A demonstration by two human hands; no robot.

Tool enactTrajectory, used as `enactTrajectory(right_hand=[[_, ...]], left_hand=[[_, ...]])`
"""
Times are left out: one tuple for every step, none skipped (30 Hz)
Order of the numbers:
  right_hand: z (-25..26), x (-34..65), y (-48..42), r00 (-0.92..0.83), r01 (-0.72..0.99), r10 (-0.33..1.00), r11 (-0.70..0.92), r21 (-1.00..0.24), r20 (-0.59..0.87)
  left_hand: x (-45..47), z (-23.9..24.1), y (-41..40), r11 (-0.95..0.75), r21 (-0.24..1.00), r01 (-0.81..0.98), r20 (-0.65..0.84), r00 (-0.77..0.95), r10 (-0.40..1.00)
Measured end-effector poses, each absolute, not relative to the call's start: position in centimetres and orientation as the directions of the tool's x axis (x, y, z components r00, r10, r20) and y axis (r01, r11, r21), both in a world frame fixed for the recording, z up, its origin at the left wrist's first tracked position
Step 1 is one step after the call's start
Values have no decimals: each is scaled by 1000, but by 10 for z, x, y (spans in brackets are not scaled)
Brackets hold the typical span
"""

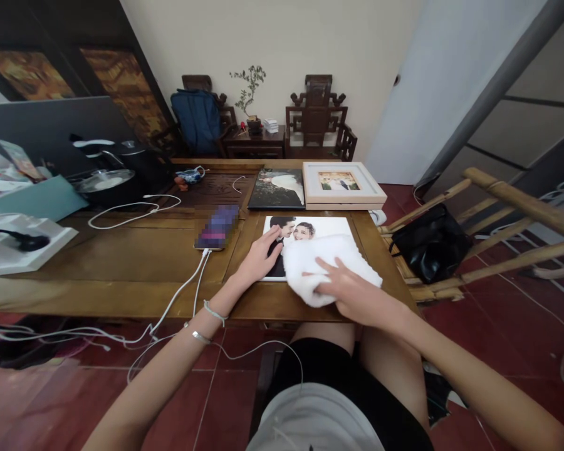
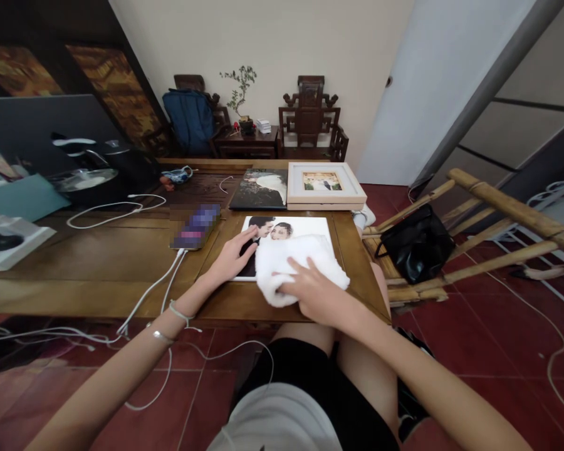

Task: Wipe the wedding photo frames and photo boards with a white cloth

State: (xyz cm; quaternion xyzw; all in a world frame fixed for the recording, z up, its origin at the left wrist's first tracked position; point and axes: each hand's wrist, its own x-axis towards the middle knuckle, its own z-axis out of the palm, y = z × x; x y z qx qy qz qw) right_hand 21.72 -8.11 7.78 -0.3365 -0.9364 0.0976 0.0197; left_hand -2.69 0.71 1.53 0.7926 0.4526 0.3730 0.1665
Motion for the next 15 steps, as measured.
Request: enactTrajectory(right_hand=[[78,223,-75,-747,655,664,727,-204,-31],[79,226,-66,-717,687,697,698,-202,-33],[79,228,-57,-685,719,728,668,-192,-32],[79,228,-46,-655,747,756,641,-177,-23],[79,226,-34,-625,771,780,616,-160,-8],[79,222,-23,-597,792,802,593,-148,14],[80,217,-11,-573,808,819,572,-145,37],[82,211,1,-560,813,827,561,-153,57],[83,203,12,-558,809,827,560,-176,69],[86,194,23,-567,795,821,568,-214,70],[88,184,33,-583,775,810,576,-259,60],[90,174,42,-598,755,800,581,-303,45],[93,163,50,-612,738,790,585,-337,30],[95,151,57,-625,727,780,592,-348,23],[97,141,63,-637,720,771,605,-340,22]], left_hand=[[-27,14,8,-539,592,599,432,329,840],[-27,13,8,-540,587,603,425,338,840],[-27,11,9,-538,585,607,420,340,841],[-27,11,9,-537,584,609,418,341,842],[-28,10,9,-537,583,610,418,341,842],[-28,10,10,-536,582,612,418,340,842],[-28,10,10,-534,581,614,417,338,843],[-28,10,9,-532,580,617,416,337,844],[-27,11,9,-532,579,618,415,338,845],[-27,11,9,-532,578,618,415,339,844],[-27,11,9,-533,577,619,416,339,844],[-27,12,9,-534,574,621,417,339,843],[-27,12,9,-535,570,623,420,338,842],[-27,12,10,-537,565,627,424,338,840],[-27,13,10,-540,559,630,427,339,838]])
